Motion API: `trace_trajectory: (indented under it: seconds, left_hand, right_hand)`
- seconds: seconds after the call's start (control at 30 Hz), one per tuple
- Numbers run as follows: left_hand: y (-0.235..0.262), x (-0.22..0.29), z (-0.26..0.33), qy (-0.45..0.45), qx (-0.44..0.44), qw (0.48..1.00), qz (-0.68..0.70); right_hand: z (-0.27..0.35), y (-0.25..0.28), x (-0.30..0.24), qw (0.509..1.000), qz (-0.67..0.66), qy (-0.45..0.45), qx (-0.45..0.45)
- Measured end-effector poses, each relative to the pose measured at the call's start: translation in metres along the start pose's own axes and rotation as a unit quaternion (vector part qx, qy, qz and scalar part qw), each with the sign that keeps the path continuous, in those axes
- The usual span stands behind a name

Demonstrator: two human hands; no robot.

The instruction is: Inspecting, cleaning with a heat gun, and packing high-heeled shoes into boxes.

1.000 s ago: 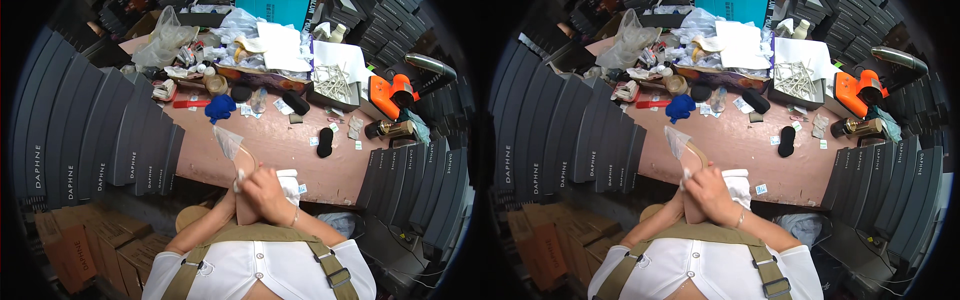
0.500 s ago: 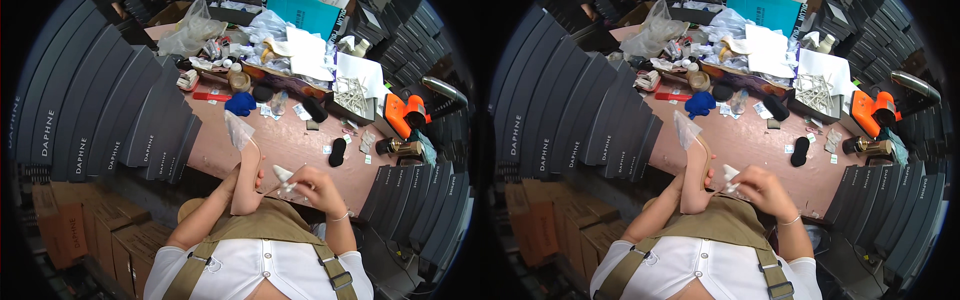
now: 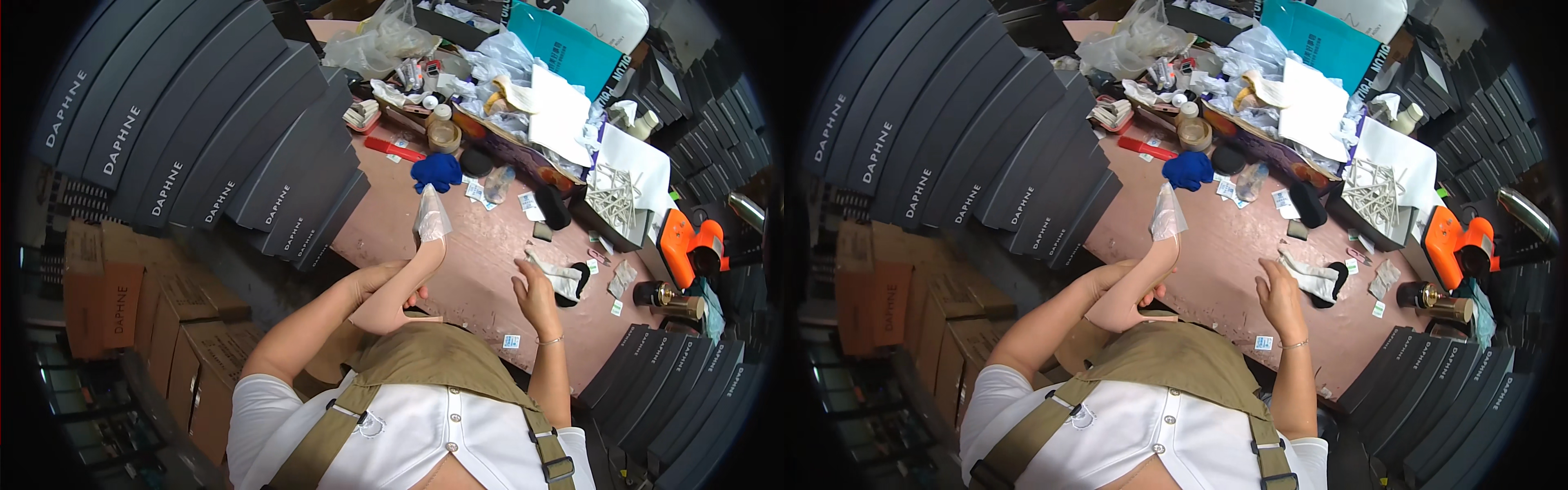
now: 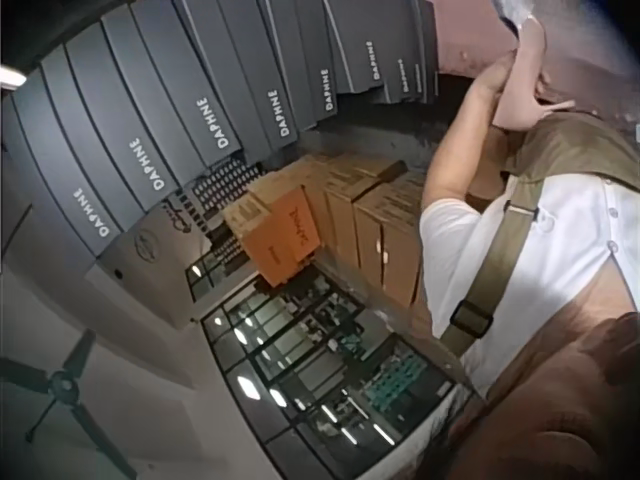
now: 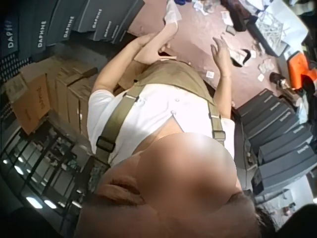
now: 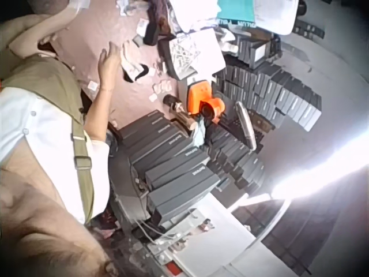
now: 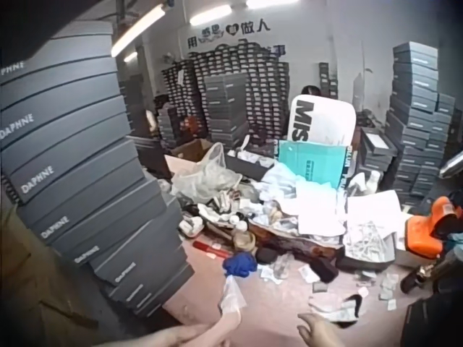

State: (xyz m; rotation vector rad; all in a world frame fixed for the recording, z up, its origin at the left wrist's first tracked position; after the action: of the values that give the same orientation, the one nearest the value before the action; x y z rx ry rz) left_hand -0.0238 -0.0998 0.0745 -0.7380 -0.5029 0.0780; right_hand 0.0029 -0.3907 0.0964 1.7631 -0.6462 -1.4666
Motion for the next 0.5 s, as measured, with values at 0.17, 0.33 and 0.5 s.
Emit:
trace_trajectory:
  seconds: [0.17, 0.33, 0.5]
  left_hand:
    - [0.014, -0.005, 0.019, 0.023, 0.074, 0.997, -0.025]
    - [0.039, -0.034, 0.048, 0.023, 0.082, 0.996, 0.009]
    - [0.063, -0.069, 0.096, 0.054, 0.133, 0.99, -0.005]
  right_hand:
    - [0.001, -0.027, -0.018, 0.989, -0.052, 0.034, -0.137]
    - [0.006, -0.056, -0.022, 0.974, -0.065, 0.067, -0.206]
    - [0.011, -0.065, -0.033, 0.965, -0.032, 0.11, -0.235]
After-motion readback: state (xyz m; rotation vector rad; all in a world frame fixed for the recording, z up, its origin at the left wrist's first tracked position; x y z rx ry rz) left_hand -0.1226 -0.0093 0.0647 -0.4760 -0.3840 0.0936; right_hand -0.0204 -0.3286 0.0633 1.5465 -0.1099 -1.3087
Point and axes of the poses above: each hand's wrist, its own z-axis away from the middle knuckle, its own y-axis out of the back of the hand, x = y × z, the point moved 5 cm from there along -z, towards the middle knuckle, and after that the axes turned 6 degrees about z, right-handed, at the moved point
